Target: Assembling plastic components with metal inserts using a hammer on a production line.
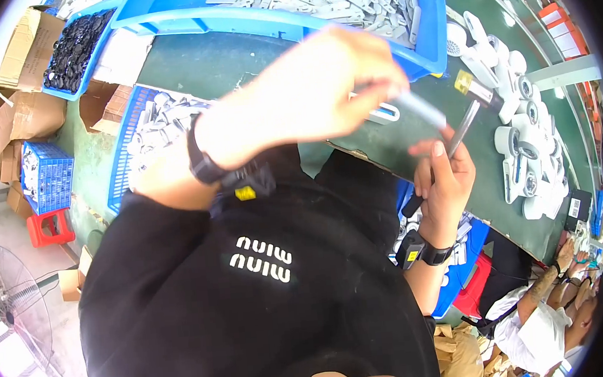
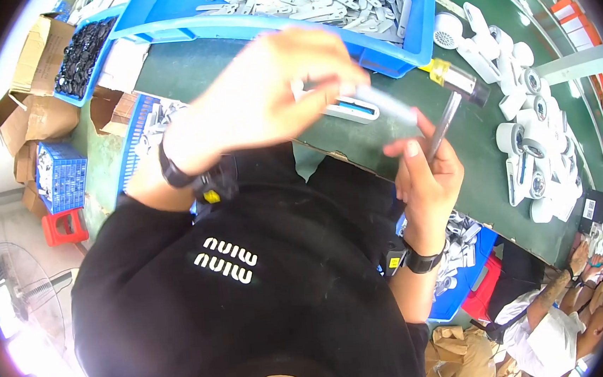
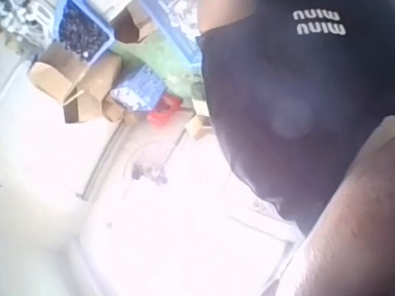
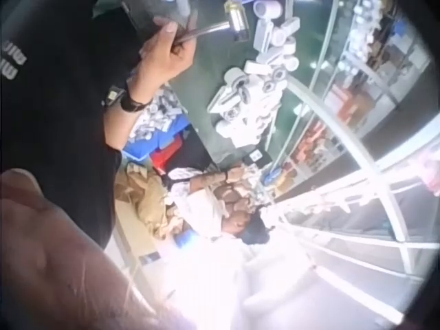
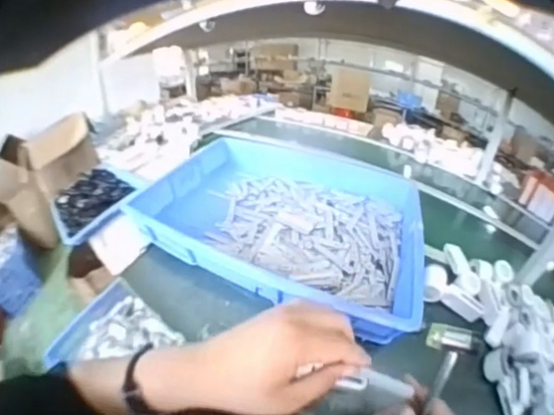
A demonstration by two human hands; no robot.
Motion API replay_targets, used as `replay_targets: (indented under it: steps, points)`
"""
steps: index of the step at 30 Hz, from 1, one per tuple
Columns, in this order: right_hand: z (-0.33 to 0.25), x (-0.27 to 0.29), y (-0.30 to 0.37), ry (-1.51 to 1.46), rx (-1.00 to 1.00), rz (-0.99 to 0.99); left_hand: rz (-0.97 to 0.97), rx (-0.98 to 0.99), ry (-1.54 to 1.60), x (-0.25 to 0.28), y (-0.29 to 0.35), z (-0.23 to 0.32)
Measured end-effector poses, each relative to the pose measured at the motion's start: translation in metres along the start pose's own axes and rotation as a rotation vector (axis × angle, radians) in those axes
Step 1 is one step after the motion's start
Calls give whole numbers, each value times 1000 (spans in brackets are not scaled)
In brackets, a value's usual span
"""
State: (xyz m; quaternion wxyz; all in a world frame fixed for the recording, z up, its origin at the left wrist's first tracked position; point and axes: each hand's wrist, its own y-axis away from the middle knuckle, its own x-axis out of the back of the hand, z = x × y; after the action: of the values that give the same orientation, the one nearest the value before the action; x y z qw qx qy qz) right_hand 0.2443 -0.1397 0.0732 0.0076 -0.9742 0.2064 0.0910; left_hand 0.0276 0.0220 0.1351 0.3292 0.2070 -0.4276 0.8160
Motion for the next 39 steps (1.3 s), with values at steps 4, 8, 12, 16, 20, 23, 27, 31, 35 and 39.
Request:
replay_targets:
  steps: [4,8,12,16,20,23,27,31,35,39]
  points:
    - [0,-13,-14,55,-27,-81,125,86,101,-39,35,-1]
    - [0,-22,-16,-219,89,-219,131,166,100,-38,46,-11]
    - [6,-31,-21,72,-3,13,135,75,-74,-41,52,-16]
    - [14,-37,-26,123,-24,80,235,136,-305,-43,54,-18]
    - [19,-43,-32,174,-55,68,132,228,-296,-43,64,-32]
    - [18,-51,-34,228,-55,66,68,280,-234,-39,66,-32]
    - [17,-52,-35,268,-68,80,136,241,-131,-41,69,-39]
    - [13,-46,-34,298,-94,74,92,277,-43,-38,70,-47]
    - [16,-48,-34,302,-89,91,136,161,-88,-43,73,-51]
    - [20,-44,-31,294,-89,91,148,109,-82,-46,73,-54]
